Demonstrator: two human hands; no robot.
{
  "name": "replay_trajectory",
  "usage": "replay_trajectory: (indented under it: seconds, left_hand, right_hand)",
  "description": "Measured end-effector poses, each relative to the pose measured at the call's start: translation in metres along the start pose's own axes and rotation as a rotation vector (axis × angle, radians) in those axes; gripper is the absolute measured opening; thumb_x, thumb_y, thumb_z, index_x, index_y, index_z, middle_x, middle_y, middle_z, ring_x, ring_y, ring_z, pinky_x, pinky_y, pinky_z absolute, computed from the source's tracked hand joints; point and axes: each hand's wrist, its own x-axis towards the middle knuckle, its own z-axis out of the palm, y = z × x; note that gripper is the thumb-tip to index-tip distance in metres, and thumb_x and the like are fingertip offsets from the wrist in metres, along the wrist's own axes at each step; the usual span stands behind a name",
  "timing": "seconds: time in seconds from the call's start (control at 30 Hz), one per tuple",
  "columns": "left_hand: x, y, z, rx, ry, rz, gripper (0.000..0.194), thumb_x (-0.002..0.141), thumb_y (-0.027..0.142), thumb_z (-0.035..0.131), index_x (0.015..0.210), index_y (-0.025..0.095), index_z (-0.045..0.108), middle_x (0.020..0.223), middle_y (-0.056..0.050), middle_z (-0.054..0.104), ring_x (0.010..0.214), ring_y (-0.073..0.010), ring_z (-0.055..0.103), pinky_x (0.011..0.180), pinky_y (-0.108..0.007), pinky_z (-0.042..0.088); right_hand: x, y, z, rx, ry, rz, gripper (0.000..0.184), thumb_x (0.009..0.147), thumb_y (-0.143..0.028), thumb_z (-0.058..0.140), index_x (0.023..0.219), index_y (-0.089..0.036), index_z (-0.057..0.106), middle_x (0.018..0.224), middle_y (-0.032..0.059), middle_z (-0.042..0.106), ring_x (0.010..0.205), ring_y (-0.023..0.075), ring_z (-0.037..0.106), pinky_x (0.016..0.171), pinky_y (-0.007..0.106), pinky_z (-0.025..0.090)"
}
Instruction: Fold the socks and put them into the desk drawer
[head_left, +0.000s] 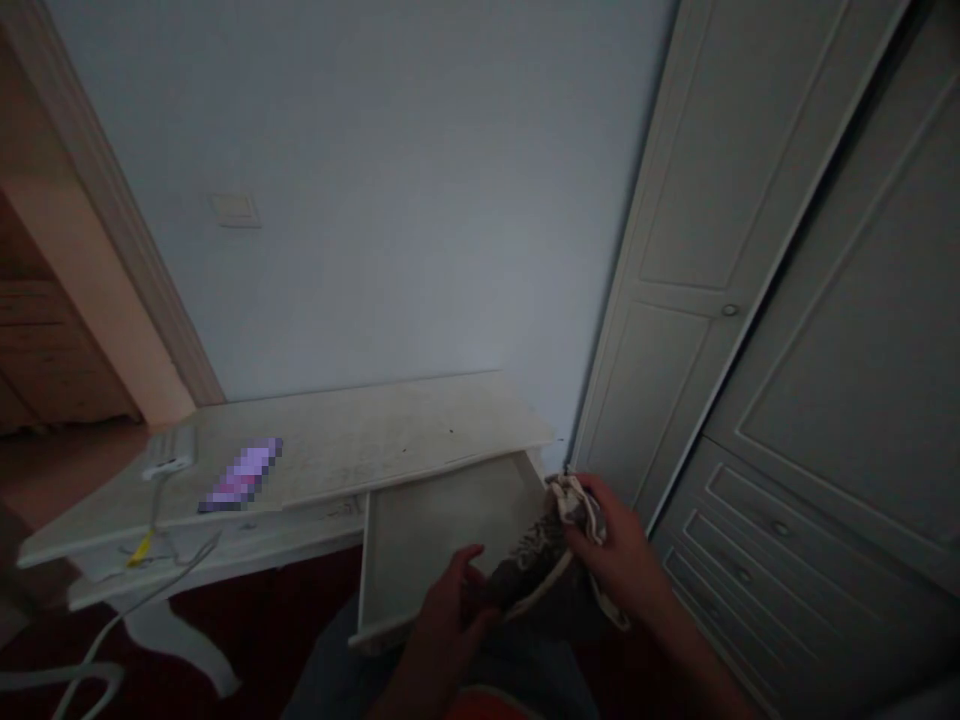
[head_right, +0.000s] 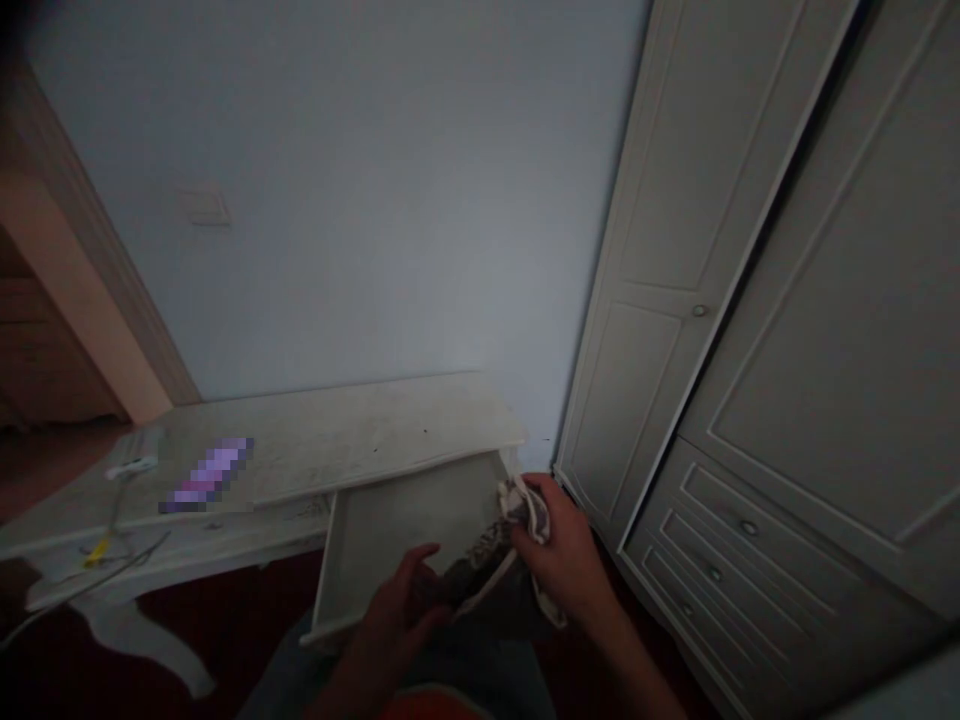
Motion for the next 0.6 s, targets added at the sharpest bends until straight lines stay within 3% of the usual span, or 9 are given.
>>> replay_trajectory:
  seconds: [0.1, 0.17, 0.27, 0.4, 0.47, 0.6]
  left_hand:
    - [0.024, 0.008, 0.001, 0.206, -0.084, 0.024, 0.026, 0.087, 0.039, 0.065, 0.103, 0.022, 0.077, 0.097, -0.006, 0.075, 0.085, -0.0232, 0.067, 0.082, -0.035, 0.052]
    - [0.041, 0.021, 0.007, 0.112, -0.12, 0.035, 0.025, 0.089, 0.043, 0.066, 0.086, 0.022, 0.078, 0.089, -0.005, 0.076, 0.084, -0.0229, 0.066, 0.08, -0.034, 0.051]
    - [0.057, 0.048, 0.025, -0.322, -0.112, 0.019, 0.032, 0.086, 0.051, 0.076, 0.096, 0.021, 0.078, 0.101, -0.007, 0.078, 0.098, -0.0257, 0.069, 0.087, -0.036, 0.054]
    - [0.056, 0.075, 0.043, -0.981, -0.187, -0.116, 0.04, 0.086, 0.049, 0.082, 0.118, 0.025, 0.074, 0.127, -0.009, 0.076, 0.118, -0.0295, 0.07, 0.105, -0.05, 0.053]
    - [0.052, 0.078, 0.044, -1.112, -0.187, -0.119, 0.04, 0.083, 0.044, 0.085, 0.116, 0.024, 0.076, 0.126, -0.008, 0.078, 0.115, -0.0299, 0.072, 0.108, -0.053, 0.051]
    - [0.044, 0.075, 0.032, -1.057, -0.038, 0.044, 0.033, 0.075, 0.039, 0.091, 0.098, 0.02, 0.078, 0.111, -0.007, 0.082, 0.116, -0.0305, 0.071, 0.114, -0.048, 0.046]
  right_hand:
    - [0.005, 0.014, -0.026, -0.103, 0.149, 0.004, 0.039, 0.079, -0.038, 0.066, 0.116, -0.024, 0.068, 0.098, 0.0028, 0.076, 0.085, 0.0244, 0.071, 0.08, 0.036, 0.057]
    - [0.004, 0.02, -0.037, -0.11, 0.282, -0.013, 0.041, 0.08, -0.042, 0.068, 0.116, -0.023, 0.068, 0.097, 0.0034, 0.076, 0.083, 0.0244, 0.07, 0.08, 0.037, 0.057]
    - [0.001, 0.022, -0.047, -0.057, 0.484, -0.074, 0.042, 0.082, -0.043, 0.072, 0.119, -0.023, 0.067, 0.099, 0.0044, 0.075, 0.082, 0.0247, 0.069, 0.077, 0.038, 0.058]
    - [-0.008, 0.016, -0.052, -0.052, 0.646, -0.187, 0.04, 0.083, -0.041, 0.078, 0.118, -0.024, 0.067, 0.106, 0.0064, 0.073, 0.088, 0.0258, 0.069, 0.08, 0.039, 0.058]
    - [-0.011, 0.013, -0.052, -0.062, 0.639, -0.227, 0.04, 0.083, -0.041, 0.079, 0.117, -0.024, 0.068, 0.111, 0.0085, 0.072, 0.096, 0.0279, 0.069, 0.086, 0.043, 0.058]
    - [-0.014, 0.008, -0.044, 0.059, 0.629, -0.166, 0.042, 0.083, -0.045, 0.079, 0.118, -0.024, 0.067, 0.113, 0.0095, 0.072, 0.098, 0.0291, 0.07, 0.088, 0.046, 0.059]
